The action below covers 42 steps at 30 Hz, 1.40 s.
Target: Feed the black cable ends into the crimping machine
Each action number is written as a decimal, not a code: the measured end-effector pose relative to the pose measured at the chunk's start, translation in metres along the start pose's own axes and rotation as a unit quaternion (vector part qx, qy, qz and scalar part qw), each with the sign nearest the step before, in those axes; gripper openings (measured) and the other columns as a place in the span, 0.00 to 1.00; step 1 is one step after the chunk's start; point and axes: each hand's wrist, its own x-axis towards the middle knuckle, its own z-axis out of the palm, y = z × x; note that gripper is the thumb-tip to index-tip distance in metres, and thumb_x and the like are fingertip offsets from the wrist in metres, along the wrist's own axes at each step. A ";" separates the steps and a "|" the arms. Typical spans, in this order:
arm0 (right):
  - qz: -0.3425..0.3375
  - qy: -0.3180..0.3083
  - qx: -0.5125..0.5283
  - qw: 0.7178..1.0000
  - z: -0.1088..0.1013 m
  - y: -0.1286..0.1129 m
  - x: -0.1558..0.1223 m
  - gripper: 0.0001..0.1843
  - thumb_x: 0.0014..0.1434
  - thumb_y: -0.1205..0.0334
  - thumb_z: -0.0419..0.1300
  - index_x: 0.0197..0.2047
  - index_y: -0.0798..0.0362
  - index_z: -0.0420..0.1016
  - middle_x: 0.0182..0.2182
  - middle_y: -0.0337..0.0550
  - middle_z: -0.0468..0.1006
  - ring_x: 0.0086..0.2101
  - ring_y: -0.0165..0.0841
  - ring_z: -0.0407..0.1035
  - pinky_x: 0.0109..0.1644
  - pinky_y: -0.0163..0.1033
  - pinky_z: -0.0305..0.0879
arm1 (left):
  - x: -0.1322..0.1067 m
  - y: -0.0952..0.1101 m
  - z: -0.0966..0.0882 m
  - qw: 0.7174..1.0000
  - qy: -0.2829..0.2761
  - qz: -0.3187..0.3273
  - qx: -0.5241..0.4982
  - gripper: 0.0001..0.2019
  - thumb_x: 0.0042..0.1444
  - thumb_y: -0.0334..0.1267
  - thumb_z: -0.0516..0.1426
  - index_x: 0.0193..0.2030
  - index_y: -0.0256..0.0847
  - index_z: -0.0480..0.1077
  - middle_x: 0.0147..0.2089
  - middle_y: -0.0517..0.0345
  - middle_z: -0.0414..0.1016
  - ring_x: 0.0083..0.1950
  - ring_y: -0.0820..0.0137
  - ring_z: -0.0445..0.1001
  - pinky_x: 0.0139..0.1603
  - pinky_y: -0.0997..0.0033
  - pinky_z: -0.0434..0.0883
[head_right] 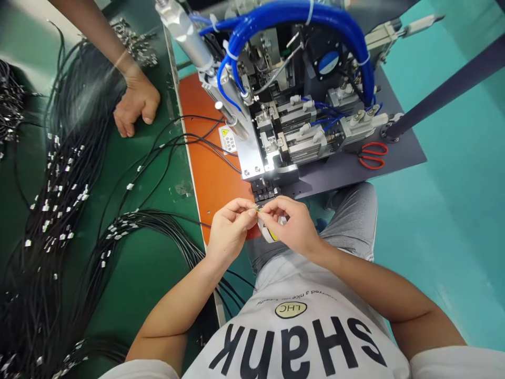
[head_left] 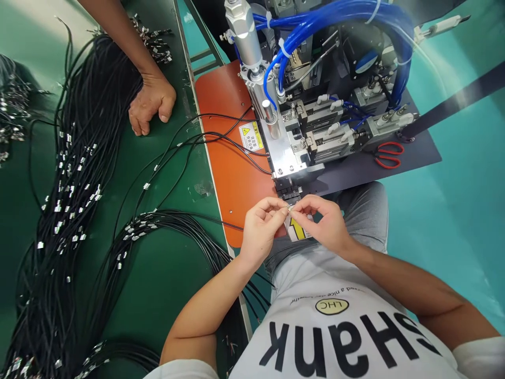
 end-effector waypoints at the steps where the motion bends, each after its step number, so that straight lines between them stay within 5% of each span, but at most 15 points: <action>1: 0.005 -0.017 0.000 1.000 -0.003 0.000 0.002 0.03 0.59 0.62 0.64 0.33 0.51 0.77 0.29 0.39 0.77 0.29 0.30 0.68 0.34 0.37 0.66 | 0.000 0.000 0.000 1.000 -0.002 -0.005 -0.004 0.11 0.53 0.42 0.66 0.36 0.39 0.71 0.25 0.65 0.65 0.22 0.81 0.60 0.20 0.81 0.61; 8: -0.006 -0.052 -0.016 0.999 -0.016 -0.003 0.012 0.03 0.60 0.62 0.64 0.34 0.50 0.76 0.30 0.38 0.78 0.31 0.31 0.69 0.36 0.38 0.67 | -0.003 -0.001 -0.001 1.000 -0.009 -0.013 0.007 0.12 0.53 0.44 0.66 0.36 0.39 0.72 0.28 0.63 0.67 0.24 0.80 0.62 0.22 0.80 0.65; 15: -0.096 -0.044 -0.112 0.988 -0.019 -0.008 0.010 0.02 0.58 0.66 0.64 0.34 0.49 0.76 0.31 0.38 0.78 0.31 0.32 0.71 0.42 0.43 0.66 | -0.003 -0.002 -0.001 1.000 -0.011 -0.010 0.010 0.12 0.54 0.44 0.66 0.37 0.38 0.72 0.28 0.63 0.67 0.24 0.80 0.62 0.23 0.80 0.67; 24: -0.067 -0.065 -0.073 0.993 -0.017 -0.005 0.011 0.02 0.59 0.67 0.62 0.35 0.50 0.75 0.31 0.37 0.78 0.31 0.31 0.71 0.38 0.39 0.65 | -0.002 -0.002 -0.003 1.000 -0.018 -0.012 0.015 0.11 0.54 0.42 0.65 0.37 0.39 0.72 0.30 0.63 0.69 0.25 0.80 0.64 0.24 0.79 0.69; 36: -0.152 -0.121 -0.311 0.930 -0.038 -0.027 0.013 0.05 0.61 0.66 0.58 0.34 0.51 0.75 0.29 0.34 0.80 0.28 0.29 0.71 0.38 0.40 0.56 | -0.006 -0.001 0.006 0.992 -0.015 0.060 0.106 0.08 0.53 0.38 0.65 0.36 0.37 0.74 0.33 0.59 0.74 0.30 0.77 0.70 0.32 0.77 0.70; 42: -0.213 -0.077 -0.341 0.912 -0.038 -0.026 0.009 0.05 0.60 0.67 0.58 0.33 0.51 0.74 0.29 0.34 0.80 0.27 0.29 0.70 0.39 0.41 0.57 | -0.006 0.000 0.007 0.990 -0.016 0.074 0.117 0.07 0.54 0.37 0.64 0.36 0.37 0.74 0.32 0.59 0.74 0.30 0.78 0.69 0.32 0.78 0.70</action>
